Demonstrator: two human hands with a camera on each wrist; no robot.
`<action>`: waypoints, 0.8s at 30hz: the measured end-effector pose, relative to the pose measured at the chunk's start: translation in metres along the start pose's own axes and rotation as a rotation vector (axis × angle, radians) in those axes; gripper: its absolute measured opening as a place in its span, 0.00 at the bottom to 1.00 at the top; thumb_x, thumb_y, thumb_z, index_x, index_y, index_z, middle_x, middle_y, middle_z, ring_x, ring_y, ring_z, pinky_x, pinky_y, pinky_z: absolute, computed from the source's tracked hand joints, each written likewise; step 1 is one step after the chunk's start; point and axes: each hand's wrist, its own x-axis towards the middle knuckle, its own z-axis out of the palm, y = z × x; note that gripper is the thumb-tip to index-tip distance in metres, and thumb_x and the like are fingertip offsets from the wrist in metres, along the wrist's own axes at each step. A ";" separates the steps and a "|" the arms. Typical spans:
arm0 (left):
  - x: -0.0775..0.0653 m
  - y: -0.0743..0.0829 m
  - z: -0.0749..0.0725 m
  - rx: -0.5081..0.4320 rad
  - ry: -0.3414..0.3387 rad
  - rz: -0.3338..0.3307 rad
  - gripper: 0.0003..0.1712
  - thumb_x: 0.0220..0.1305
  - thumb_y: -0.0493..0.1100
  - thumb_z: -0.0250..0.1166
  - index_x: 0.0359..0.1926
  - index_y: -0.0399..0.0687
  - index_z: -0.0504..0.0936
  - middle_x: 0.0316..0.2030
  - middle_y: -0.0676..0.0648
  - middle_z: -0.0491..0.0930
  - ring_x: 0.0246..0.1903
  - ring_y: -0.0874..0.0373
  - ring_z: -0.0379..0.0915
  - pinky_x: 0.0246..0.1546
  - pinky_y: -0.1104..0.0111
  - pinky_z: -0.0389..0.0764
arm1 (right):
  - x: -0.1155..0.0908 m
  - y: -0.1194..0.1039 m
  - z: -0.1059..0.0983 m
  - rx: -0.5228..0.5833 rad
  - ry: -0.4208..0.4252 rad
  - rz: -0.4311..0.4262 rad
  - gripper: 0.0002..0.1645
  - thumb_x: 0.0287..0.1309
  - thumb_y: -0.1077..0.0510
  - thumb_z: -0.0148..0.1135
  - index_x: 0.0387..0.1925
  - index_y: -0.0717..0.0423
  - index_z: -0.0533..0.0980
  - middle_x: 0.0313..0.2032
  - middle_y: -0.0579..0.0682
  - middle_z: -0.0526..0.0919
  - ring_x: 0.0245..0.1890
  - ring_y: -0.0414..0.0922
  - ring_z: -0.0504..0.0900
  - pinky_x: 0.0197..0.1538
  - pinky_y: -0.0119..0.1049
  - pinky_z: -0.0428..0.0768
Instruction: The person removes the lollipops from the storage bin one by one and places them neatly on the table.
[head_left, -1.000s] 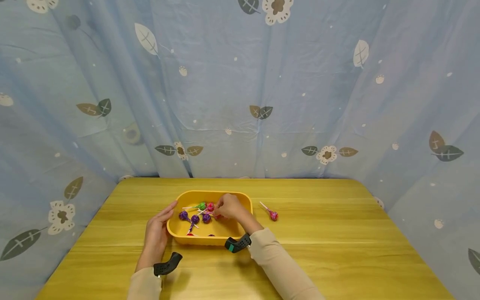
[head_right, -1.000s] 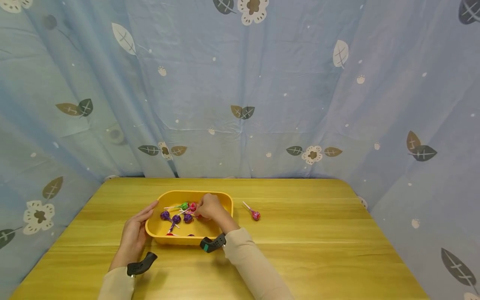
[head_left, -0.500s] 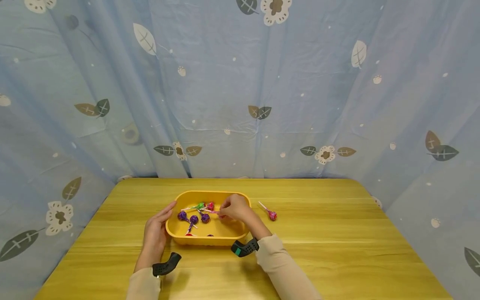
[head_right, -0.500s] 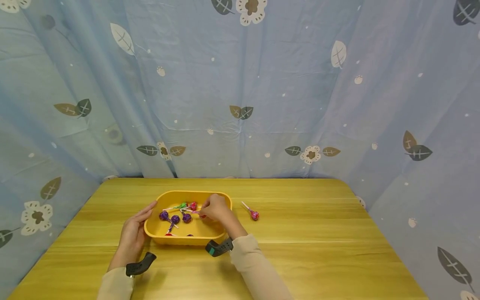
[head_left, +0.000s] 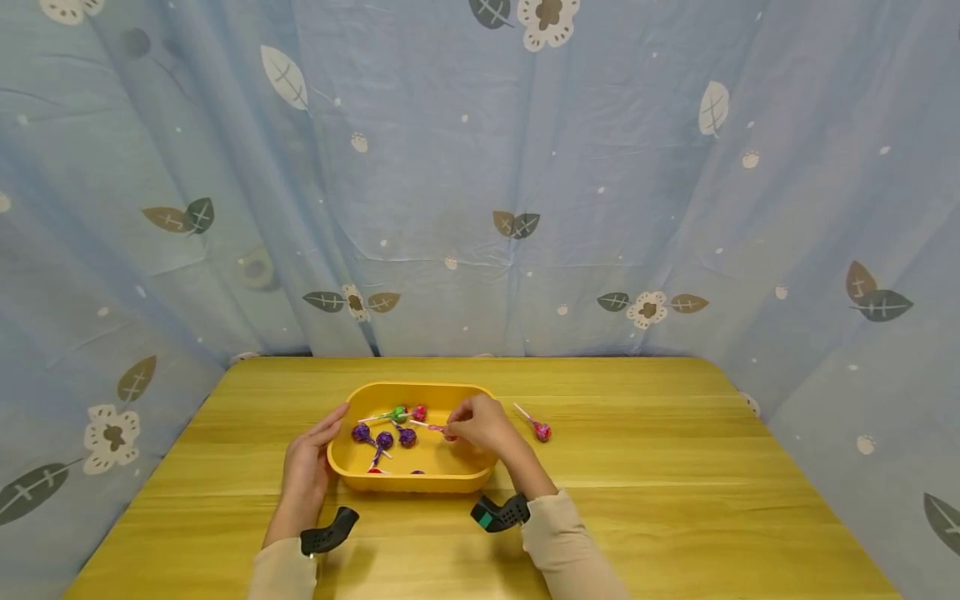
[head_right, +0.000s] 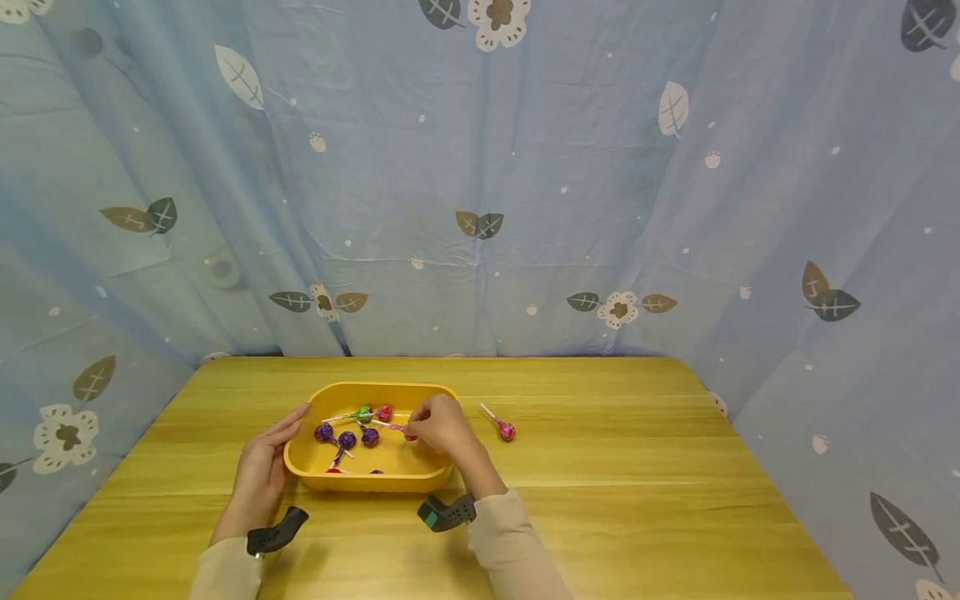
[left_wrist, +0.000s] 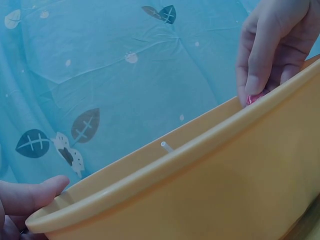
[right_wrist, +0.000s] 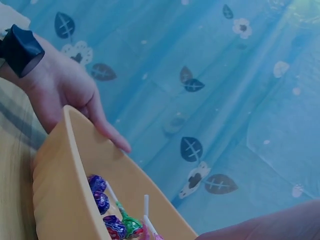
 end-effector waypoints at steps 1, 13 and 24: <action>0.000 0.000 0.000 0.000 0.004 -0.001 0.19 0.73 0.35 0.52 0.62 0.43 0.74 0.68 0.47 0.63 0.70 0.59 0.50 0.68 0.67 0.56 | -0.001 0.001 -0.001 0.013 0.002 0.001 0.06 0.55 0.58 0.70 0.26 0.55 0.82 0.24 0.44 0.83 0.26 0.42 0.77 0.30 0.33 0.75; 0.004 -0.003 0.001 0.019 0.022 0.018 0.17 0.72 0.36 0.54 0.55 0.53 0.83 0.56 0.58 0.78 0.70 0.57 0.51 0.67 0.65 0.57 | -0.014 0.006 -0.014 0.170 -0.007 -0.034 0.06 0.59 0.61 0.66 0.32 0.62 0.82 0.27 0.51 0.83 0.32 0.55 0.84 0.40 0.49 0.84; 0.004 -0.002 0.000 0.010 0.022 -0.003 0.18 0.72 0.35 0.53 0.59 0.46 0.77 0.60 0.56 0.75 0.70 0.60 0.50 0.68 0.67 0.56 | -0.020 0.011 -0.028 0.252 -0.005 -0.026 0.09 0.60 0.60 0.66 0.37 0.64 0.82 0.31 0.52 0.83 0.34 0.54 0.84 0.42 0.47 0.83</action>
